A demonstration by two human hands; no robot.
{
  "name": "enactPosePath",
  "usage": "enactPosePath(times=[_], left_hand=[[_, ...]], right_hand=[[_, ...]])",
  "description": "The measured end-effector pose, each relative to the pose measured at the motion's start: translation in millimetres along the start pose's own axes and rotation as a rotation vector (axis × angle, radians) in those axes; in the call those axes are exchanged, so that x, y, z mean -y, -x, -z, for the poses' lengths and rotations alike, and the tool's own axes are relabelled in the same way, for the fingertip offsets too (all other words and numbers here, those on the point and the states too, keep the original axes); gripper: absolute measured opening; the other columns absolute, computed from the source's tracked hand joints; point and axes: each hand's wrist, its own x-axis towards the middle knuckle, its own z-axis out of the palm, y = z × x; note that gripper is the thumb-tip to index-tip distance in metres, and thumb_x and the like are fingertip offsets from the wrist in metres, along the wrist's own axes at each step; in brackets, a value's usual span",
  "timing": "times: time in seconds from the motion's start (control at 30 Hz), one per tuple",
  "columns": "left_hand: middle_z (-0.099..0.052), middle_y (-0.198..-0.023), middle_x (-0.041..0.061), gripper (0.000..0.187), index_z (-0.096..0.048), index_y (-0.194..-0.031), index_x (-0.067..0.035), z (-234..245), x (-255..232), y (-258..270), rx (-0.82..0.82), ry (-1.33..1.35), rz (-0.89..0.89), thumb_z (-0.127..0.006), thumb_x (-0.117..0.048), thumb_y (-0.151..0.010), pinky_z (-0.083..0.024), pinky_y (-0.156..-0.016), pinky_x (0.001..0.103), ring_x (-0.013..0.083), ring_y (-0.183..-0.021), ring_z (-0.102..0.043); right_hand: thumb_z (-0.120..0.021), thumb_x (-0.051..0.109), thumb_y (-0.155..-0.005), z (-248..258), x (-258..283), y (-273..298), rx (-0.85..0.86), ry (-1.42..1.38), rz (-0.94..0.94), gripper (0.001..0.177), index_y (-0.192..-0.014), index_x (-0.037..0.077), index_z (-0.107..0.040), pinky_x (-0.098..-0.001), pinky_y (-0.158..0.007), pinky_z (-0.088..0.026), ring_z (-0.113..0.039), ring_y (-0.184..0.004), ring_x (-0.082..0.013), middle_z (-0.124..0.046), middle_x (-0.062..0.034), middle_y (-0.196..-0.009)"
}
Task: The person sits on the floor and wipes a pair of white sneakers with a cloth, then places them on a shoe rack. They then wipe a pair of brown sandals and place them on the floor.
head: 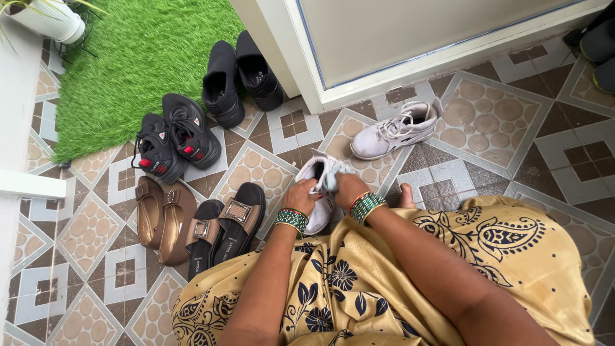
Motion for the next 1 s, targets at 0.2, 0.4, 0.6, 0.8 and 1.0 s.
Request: enactPosePath(times=[0.2, 0.4, 0.6, 0.8, 1.0], left_hand=[[-0.071, -0.112, 0.011, 0.031, -0.070, -0.113, -0.018, -3.5, -3.9, 2.1, -0.010, -0.093, 0.072, -0.074, -0.016, -0.082, -0.053, -0.082, 0.053, 0.0404, -0.100, -0.067], [-0.070, -0.111, 0.012, 0.033, -0.069, -0.113, -0.017, 6.8, -17.5, 6.2, 0.021, -0.083, 0.092, -0.078, -0.024, -0.082, -0.053, -0.083, 0.053, 0.0406, -0.099, -0.067], [-0.070, -0.108, 0.011, 0.028, -0.070, -0.110, -0.018, 11.8, -19.6, 4.8, 0.046, -0.083, 0.093, -0.077, -0.024, -0.084, -0.053, -0.082, 0.052, 0.0388, -0.100, -0.067], [-0.069, -0.108, 0.011, 0.026, -0.071, -0.109, -0.017, 7.8, -12.5, 3.2, 0.022, -0.020, 0.052, -0.075, -0.017, -0.083, -0.052, -0.081, 0.053, 0.0388, -0.100, -0.066], [-0.069, -0.110, 0.010, 0.029, -0.070, -0.111, -0.016, 2.7, -6.8, 5.5, 0.014, -0.016, 0.068, -0.075, -0.017, -0.082, -0.053, -0.081, 0.053, 0.0393, -0.100, -0.066]], right_hand=[[-0.074, 0.010, -0.075, -26.2, 45.4, 35.6, 0.189, 0.023, -0.077, 0.052, -0.124, 0.002, -0.056, -0.0491, -0.088, -0.056, -0.068, -0.103, -0.0419, -0.068, -0.0258, -0.109], [-0.072, 0.016, -0.076, -35.1, 36.9, 38.3, 0.482, 0.102, 0.154, 0.053, -0.126, 0.004, -0.062, -0.0461, -0.097, -0.055, -0.068, -0.112, -0.0398, -0.071, -0.0259, -0.116], [-0.071, 0.028, -0.082, 31.2, 15.0, 4.6, 0.371, 0.286, -0.197, 0.039, -0.115, 0.008, -0.074, -0.0467, -0.092, -0.059, -0.073, -0.109, -0.0368, -0.072, -0.0199, -0.116], [-0.076, 0.011, -0.074, 34.8, 1.4, -12.2, -0.266, -0.041, 0.101, 0.056, -0.127, 0.006, -0.058, -0.0523, -0.092, -0.052, -0.065, -0.106, -0.0464, -0.067, -0.0286, -0.113], [-0.066, 0.005, -0.085, 0.7, 28.9, 9.3, 0.104, -0.023, -0.252, 0.054, -0.134, 0.007, -0.043, -0.0508, -0.094, -0.054, -0.063, -0.111, -0.0488, -0.051, -0.0314, -0.132]])
